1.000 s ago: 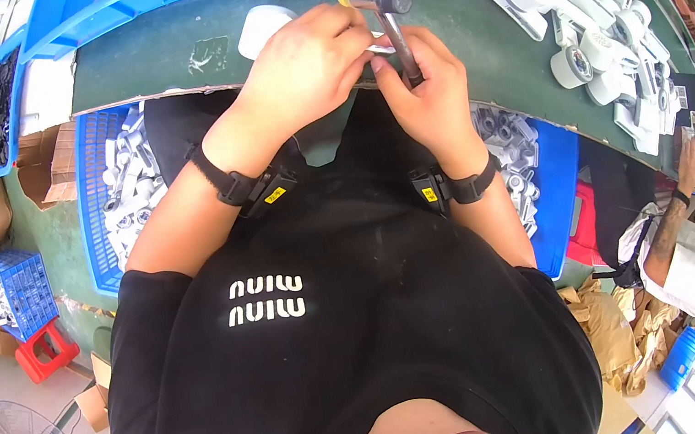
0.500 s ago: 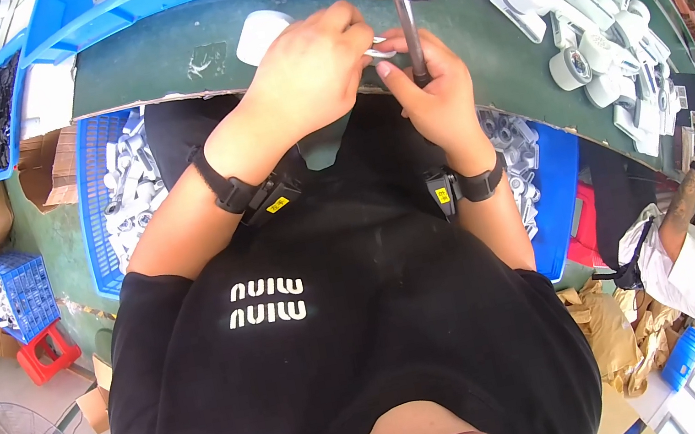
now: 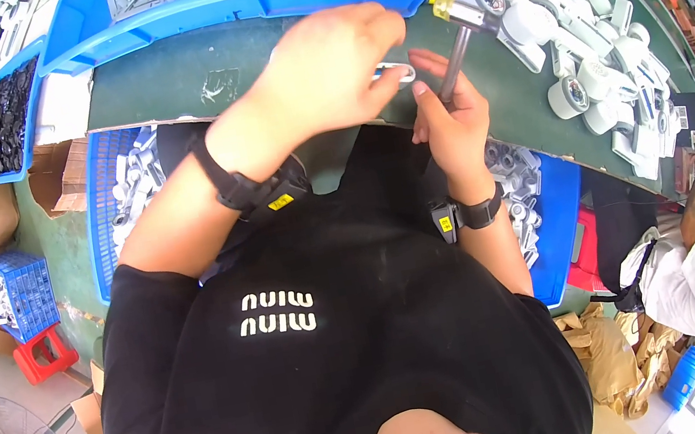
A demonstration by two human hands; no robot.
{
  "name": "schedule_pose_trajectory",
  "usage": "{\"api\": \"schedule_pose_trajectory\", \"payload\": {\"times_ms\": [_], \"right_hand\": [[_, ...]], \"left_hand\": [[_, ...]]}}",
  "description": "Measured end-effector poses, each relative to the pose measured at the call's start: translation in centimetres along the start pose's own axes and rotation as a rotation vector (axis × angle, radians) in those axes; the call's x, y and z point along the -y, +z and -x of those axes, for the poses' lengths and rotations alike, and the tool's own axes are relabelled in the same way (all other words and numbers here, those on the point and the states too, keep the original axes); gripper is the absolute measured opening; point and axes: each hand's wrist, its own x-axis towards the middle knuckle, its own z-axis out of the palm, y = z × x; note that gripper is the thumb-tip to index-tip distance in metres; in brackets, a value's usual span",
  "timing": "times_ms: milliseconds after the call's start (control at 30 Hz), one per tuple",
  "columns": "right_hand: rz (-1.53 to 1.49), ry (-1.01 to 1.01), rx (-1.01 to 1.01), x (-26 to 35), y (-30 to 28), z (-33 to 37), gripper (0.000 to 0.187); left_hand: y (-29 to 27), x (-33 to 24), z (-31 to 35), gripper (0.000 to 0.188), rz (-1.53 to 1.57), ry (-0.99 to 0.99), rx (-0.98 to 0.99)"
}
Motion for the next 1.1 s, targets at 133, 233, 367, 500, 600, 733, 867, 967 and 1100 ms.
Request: {"api": "schedule_pose_trajectory", "payload": {"times_ms": [133,233,367,500,600,733,867,967,1100], "right_hand": [[0.034,-0.018,-0.003,0.1,-0.3,0.2,0.031],[-0.014,-0.003,0.030,0.3,-0.4,0.1,0.030],[-0.029,-0.008,0.038,0.3,-0.2,-0.1,0.028],[-0.034,-0.022,0.035,0.1,-0.7,0.4,0.027],[-0.026,-0.026,0.018,0.5,-0.8,0.6,0.027],[-0.025,-0.037,0.047,0.5,-0.5,0.6,0.027],[-0.027,-0.016,-0.019,0.4,-0.7,1.0,0.029],[0.199,-0.069,-0.094,-2.0,-0.7,0.8,0.031],[-0.133,0.067,-0.076,0.1,-0.2,1.0,0.039]], "left_hand": [[-2.3,2.5,-6.2,0.025,-0.064,-0.098,0.047],[-1.0,9.3,-12.4,0.018,0.124,-0.273,0.124],[2.5,17.1,-15.4,0.019,-0.257,-0.071,0.236],[3.8,15.4,-16.3,0.018,-0.545,0.087,0.503],[3.7,15.0,-17.1,0.018,-0.468,0.144,0.530],[4.8,17.8,-16.8,0.014,-0.610,0.178,0.662],[2.2,13.0,-15.6,0.016,-0.497,0.396,0.244],[-1.9,9.2,-14.0,0.015,-0.207,0.128,0.177],[-3.8,2.1,-7.9,0.015,0.562,-0.401,0.148]]}}
